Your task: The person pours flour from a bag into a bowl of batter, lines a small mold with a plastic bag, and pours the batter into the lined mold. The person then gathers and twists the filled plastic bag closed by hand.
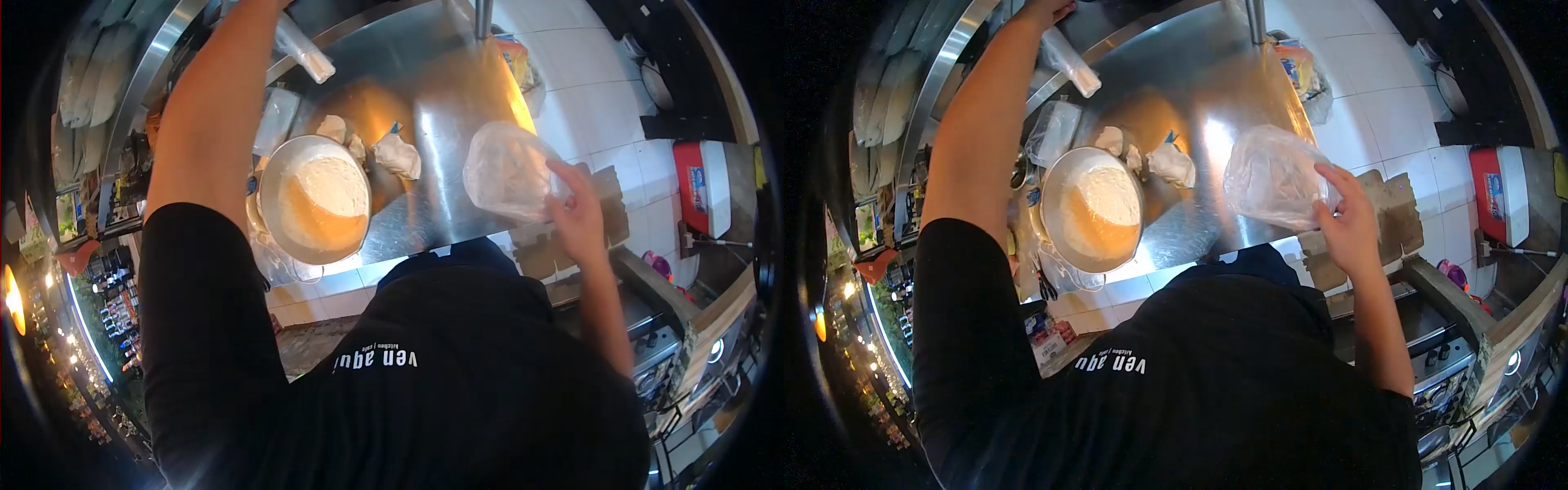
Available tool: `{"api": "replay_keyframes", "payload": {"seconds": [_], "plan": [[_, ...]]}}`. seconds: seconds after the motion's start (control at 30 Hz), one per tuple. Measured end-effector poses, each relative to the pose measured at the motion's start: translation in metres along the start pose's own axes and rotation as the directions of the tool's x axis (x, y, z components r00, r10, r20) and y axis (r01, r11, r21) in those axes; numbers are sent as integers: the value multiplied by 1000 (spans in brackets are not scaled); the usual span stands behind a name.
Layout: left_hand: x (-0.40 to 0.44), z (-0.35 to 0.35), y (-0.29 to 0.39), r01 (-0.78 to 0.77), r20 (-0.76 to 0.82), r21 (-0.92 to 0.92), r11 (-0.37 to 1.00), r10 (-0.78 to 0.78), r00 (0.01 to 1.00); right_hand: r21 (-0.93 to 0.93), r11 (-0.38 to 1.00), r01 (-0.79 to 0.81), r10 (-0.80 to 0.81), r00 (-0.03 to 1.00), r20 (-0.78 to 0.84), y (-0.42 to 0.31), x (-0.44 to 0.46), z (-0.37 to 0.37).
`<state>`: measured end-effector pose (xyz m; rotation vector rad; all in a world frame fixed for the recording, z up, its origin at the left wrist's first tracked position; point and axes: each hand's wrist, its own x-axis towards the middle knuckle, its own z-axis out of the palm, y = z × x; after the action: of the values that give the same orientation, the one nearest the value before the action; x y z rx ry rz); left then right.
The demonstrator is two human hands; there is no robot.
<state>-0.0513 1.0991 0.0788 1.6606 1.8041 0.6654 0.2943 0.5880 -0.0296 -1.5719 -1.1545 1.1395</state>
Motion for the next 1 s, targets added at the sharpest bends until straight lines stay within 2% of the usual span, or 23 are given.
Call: {"api": "replay_keyframes", "payload": {"seconds": [0.07,0.1,0.17,0.23,0.3,0.37,0.43,0.47,0.53,0.57,0.6,0.63,0.7,0.77,0.8,0.83,0.9,0.93,1.0], "plan": [[-12,-6,2,12,48,-33,999,-11,999,69,991,-117,117,993,-5,20,-8,-4],[-10,-15,10,16,81,-64,998,-11,997,75,993,-96,98,995,-23,30,-11,-7],[63,-23,-38,23,77,-257,966,-3,997,-122,992,-23,16,998,-62,47,-16,-7],[-18,-22,11,-4,10,-332,943,8,1000,-80,996,-27,20,997,-79,50,-17,-5],[6,-33,0,91,191,-289,953,-35,981,-49,998,-49,45,996,-81,43,-12,-5],[-2,-33,5,95,174,-334,938,-38,984,-157,986,-51,43,998,-54,28,-11,-5],[-7,-31,-3,-31,147,-465,885,112,983,-137,991,-5,-5,998,-68,35,-3,-5],[-11,-34,-5,-30,186,-513,858,146,972,-118,992,37,-47,996,-78,36,2,-8],[-6,-41,-38,-93,166,-571,816,225,960,-324,939,113,-156,981,-110,35,9,-18],[-62,-39,-6,36,156,-668,743,92,983,-329,941,82,-128,984,-120,29,17,-22],[-62,-43,-23,92,237,-671,736,94,967,-333,941,58,-105,987,-125,20,23,-27],[-84,-43,-23,91,232,-626,774,73,970,-346,938,38,-89,987,-133,12,28,-31],[-148,-36,-17,187,300,-677,712,35,953,-246,950,192,-219,972,-88,-4,46,-37],[-207,-27,-18,203,347,-661,722,55,936,-227,942,248,-264,963,-43,-16,63,-42],[-228,-26,-25,192,424,-575,796,90,901,-200,933,299,-305,952,-1,-23,71,-43],[-244,-24,-31,170,500,-484,858,113,859,-205,931,302,-307,952,9,-33,78,-43],[-276,-10,-21,0,662,-334,943,234,712,-120,913,389,-369,915,164,-56,91,-40],[-289,-4,-17,-78,721,-298,951,278,635,-124,910,396,-372,911,180,-65,96,-38],[-320,-2,9,-197,816,-126,972,214,537,-106,887,450,-372,830,416,-85,102,-31]]}}
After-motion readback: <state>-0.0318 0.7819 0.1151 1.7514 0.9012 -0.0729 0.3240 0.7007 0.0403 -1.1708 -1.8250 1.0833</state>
